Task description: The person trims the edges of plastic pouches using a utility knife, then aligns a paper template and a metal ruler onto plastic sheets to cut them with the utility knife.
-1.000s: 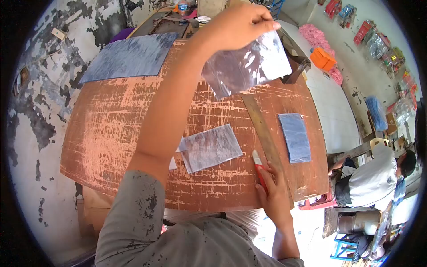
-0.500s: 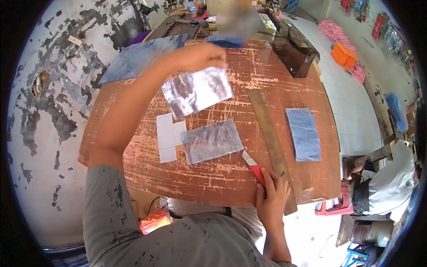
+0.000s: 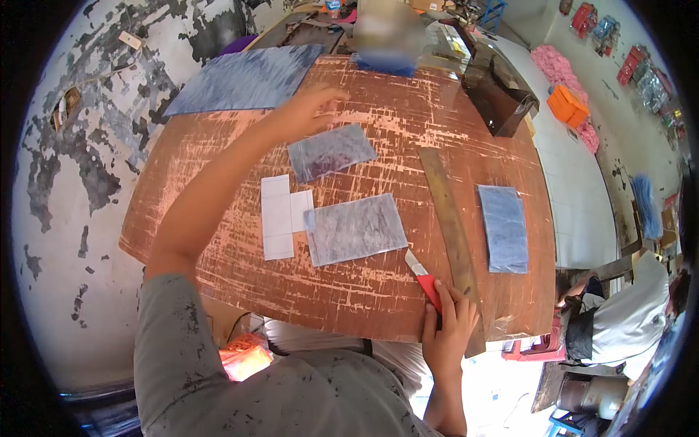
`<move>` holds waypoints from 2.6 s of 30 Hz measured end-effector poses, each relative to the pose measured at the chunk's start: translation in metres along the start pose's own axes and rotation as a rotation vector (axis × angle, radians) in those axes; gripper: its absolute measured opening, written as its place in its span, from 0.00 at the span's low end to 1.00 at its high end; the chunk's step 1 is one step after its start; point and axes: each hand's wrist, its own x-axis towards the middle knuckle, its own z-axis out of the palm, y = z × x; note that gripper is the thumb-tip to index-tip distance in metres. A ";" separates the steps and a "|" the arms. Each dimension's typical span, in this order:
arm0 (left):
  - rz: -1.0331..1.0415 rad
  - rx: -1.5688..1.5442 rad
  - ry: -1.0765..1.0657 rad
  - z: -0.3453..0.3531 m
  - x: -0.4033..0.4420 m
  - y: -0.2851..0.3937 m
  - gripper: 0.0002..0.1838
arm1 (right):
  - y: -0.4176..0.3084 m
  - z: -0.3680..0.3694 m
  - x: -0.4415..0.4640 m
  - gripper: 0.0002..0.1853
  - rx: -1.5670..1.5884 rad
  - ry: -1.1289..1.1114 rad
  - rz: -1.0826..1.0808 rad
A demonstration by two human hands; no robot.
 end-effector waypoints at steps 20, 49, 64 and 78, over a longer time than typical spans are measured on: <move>-0.650 0.056 -0.140 -0.046 -0.176 0.075 0.31 | -0.006 0.001 0.023 0.26 -0.051 -0.028 0.106; -0.212 0.059 -0.267 0.035 -0.181 0.171 0.44 | -0.061 0.026 0.089 0.28 0.650 -0.018 0.248; -0.458 -0.041 -0.087 0.053 -0.243 0.238 0.35 | -0.092 0.046 0.044 0.32 0.096 -0.232 0.001; -0.465 0.039 -0.195 0.054 -0.219 0.223 0.26 | -0.075 0.046 0.065 0.27 0.095 -0.214 -0.011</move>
